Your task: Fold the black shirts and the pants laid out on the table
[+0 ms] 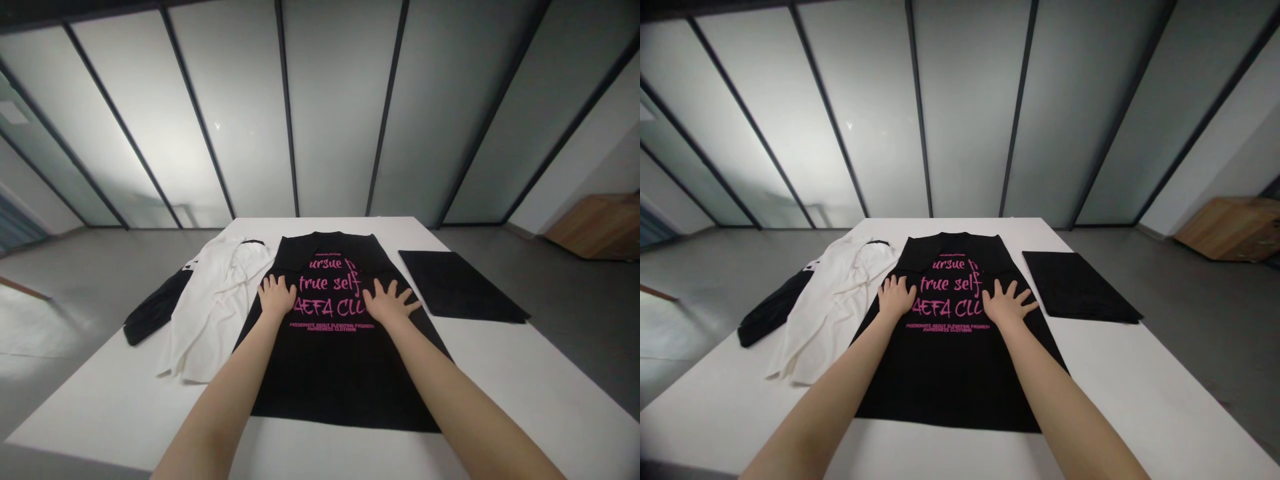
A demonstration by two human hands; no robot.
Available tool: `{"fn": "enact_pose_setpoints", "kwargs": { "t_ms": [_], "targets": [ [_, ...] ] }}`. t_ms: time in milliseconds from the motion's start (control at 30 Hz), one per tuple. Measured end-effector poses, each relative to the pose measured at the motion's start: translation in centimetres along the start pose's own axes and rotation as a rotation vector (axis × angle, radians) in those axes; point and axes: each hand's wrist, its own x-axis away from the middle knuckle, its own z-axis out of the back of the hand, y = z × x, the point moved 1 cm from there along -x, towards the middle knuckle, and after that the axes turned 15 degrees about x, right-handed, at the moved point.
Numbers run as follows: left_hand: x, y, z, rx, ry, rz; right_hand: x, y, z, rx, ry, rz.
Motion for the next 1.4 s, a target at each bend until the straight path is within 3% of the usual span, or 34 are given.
{"fn": "enact_pose_setpoints", "kwargs": {
  "t_ms": [167,267,400,467,533,633,800,967,1200,1400],
  "targets": [
    [0.0,0.2,0.0,0.029,-0.022,0.052,1.3,3.4,0.1,0.014,-0.076,-0.003],
    [0.5,0.5,0.5,0.035,0.039,0.113,2.4,5.6,-0.1,0.044,-0.111,0.008],
    [0.1,-0.7,2.4,0.070,0.111,0.186,3.6,8.2,-1.0,0.097,0.031,0.089],
    [-0.7,-2.3,3.7,0.099,0.034,0.217,3.6,9.3,-1.2,0.085,0.100,0.104],
    [-1.7,-4.4,4.9,0.135,-0.159,0.316,3.1,10.3,-1.3,0.031,0.131,0.082],
    [-2.4,-6.9,6.5,0.170,-0.334,0.353,1.7,11.5,-1.1,-0.048,0.116,0.038],
    [-1.9,-8.6,7.6,0.270,-0.524,0.353,-0.1,13.1,-1.2,-0.063,0.070,0.025],
    [-1.4,-8.6,7.2,0.440,-0.566,0.349,-0.8,14.4,-1.2,-0.100,0.056,0.008],
    [-1.0,-9.4,6.6,0.583,-0.566,0.464,-1.0,14.1,-1.1,-0.158,0.068,0.007],
    [-1.2,-9.3,6.9,0.483,-0.504,0.375,-1.2,14.6,-1.9,-0.287,0.063,0.008]
  ]
}}
